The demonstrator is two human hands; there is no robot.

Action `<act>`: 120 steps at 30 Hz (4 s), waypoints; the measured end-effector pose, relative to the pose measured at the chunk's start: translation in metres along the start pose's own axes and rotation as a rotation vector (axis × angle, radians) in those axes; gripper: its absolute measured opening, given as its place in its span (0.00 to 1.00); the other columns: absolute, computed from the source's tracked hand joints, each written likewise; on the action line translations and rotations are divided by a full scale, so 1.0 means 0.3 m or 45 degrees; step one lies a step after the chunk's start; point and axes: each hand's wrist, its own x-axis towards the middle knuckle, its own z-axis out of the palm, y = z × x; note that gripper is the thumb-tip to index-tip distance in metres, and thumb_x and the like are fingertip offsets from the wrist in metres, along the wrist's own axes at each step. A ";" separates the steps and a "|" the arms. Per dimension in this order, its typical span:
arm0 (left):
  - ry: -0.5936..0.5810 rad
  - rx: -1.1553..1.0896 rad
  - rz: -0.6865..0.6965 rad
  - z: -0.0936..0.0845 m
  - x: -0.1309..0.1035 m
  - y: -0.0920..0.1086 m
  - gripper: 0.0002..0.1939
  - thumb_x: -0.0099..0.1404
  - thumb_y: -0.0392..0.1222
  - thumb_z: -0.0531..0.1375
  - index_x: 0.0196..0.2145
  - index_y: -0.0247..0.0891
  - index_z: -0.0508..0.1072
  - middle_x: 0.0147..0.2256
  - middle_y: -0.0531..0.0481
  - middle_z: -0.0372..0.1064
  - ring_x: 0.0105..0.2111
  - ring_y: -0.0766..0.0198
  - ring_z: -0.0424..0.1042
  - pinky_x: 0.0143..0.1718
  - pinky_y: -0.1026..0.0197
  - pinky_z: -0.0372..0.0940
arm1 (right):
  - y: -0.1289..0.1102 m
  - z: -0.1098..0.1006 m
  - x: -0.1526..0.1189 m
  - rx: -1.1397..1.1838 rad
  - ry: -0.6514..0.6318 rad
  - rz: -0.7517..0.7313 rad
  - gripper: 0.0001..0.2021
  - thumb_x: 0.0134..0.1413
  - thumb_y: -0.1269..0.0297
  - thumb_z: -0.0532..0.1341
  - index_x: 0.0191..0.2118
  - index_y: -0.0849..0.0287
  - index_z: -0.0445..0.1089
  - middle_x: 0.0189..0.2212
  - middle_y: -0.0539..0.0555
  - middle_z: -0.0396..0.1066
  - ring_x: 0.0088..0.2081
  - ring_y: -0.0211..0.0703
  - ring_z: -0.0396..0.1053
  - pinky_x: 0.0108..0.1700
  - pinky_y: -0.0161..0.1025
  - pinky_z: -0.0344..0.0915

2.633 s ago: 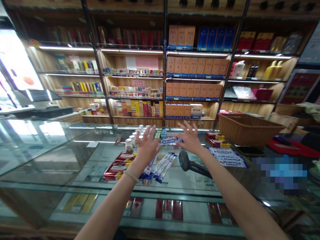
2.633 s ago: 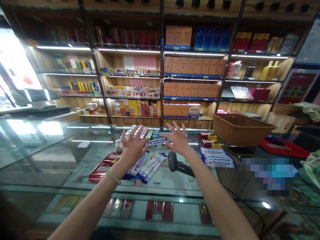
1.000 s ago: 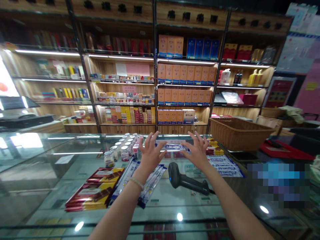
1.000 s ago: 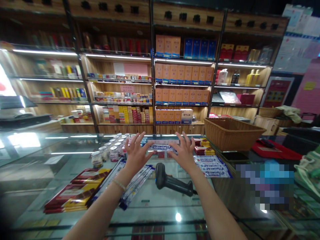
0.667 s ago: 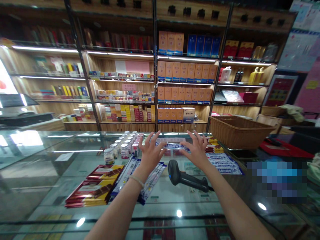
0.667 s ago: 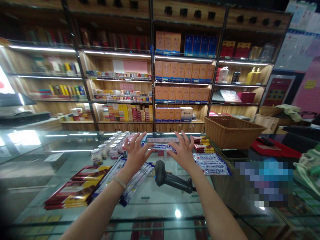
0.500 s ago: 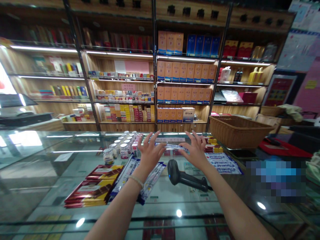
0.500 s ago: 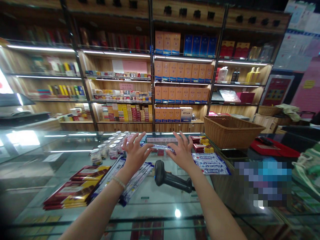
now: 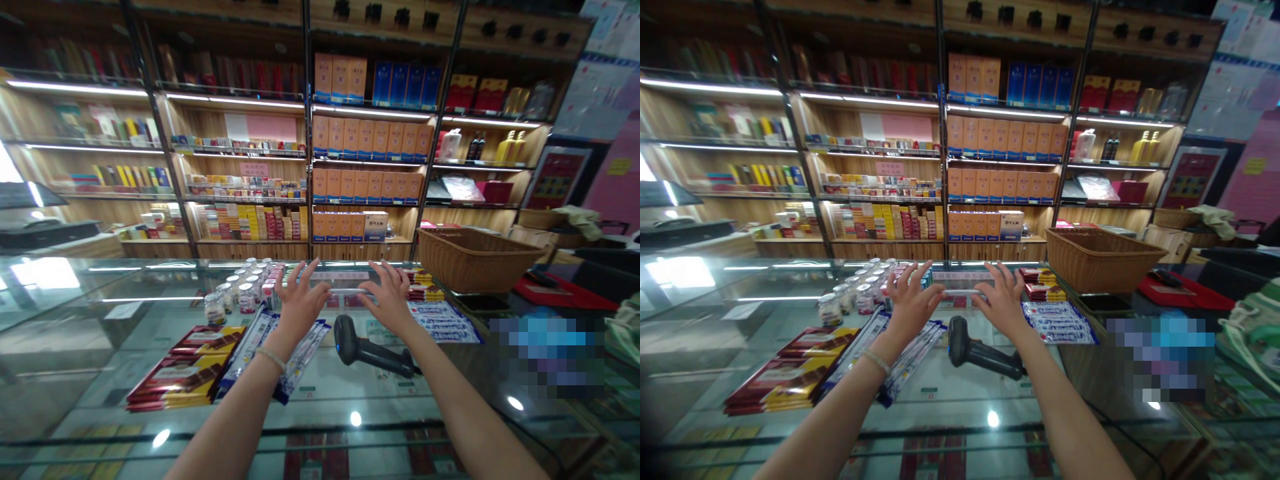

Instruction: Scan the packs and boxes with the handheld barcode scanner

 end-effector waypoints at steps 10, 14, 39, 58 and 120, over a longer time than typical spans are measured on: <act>-0.093 0.006 -0.031 -0.013 -0.002 0.003 0.07 0.69 0.47 0.61 0.42 0.51 0.79 0.68 0.49 0.61 0.67 0.45 0.57 0.69 0.33 0.33 | -0.006 0.017 -0.003 0.092 -0.023 0.068 0.12 0.67 0.56 0.58 0.39 0.47 0.79 0.67 0.53 0.61 0.69 0.58 0.50 0.68 0.66 0.40; -0.063 0.014 -0.032 -0.010 -0.001 0.005 0.17 0.66 0.49 0.65 0.53 0.52 0.76 0.68 0.44 0.60 0.67 0.44 0.58 0.70 0.35 0.33 | -0.008 0.018 0.000 0.098 -0.030 0.121 0.14 0.67 0.54 0.56 0.37 0.47 0.79 0.67 0.53 0.61 0.69 0.58 0.49 0.67 0.65 0.44; -0.016 -0.019 0.020 0.006 -0.012 0.001 0.11 0.61 0.49 0.69 0.42 0.51 0.79 0.67 0.46 0.62 0.67 0.44 0.57 0.69 0.34 0.33 | -0.017 -0.002 -0.011 -0.004 -0.025 0.006 0.15 0.58 0.52 0.67 0.49 0.47 0.75 0.68 0.58 0.55 0.71 0.60 0.47 0.70 0.66 0.38; -0.133 -0.060 -0.041 0.000 -0.011 0.014 0.14 0.56 0.48 0.73 0.40 0.50 0.79 0.68 0.46 0.61 0.67 0.41 0.56 0.68 0.31 0.37 | 0.001 0.019 -0.018 -0.058 -0.019 -0.026 0.12 0.60 0.50 0.66 0.47 0.45 0.77 0.67 0.56 0.57 0.70 0.59 0.47 0.69 0.65 0.38; -0.134 -0.045 -0.240 0.018 -0.022 -0.045 0.14 0.58 0.48 0.71 0.42 0.51 0.80 0.69 0.45 0.58 0.68 0.39 0.54 0.67 0.31 0.40 | -0.221 -0.151 -0.250 -0.130 -0.245 0.200 0.15 0.52 0.60 0.64 0.46 0.56 0.70 0.32 0.54 0.80 0.32 0.48 0.78 0.30 0.35 0.58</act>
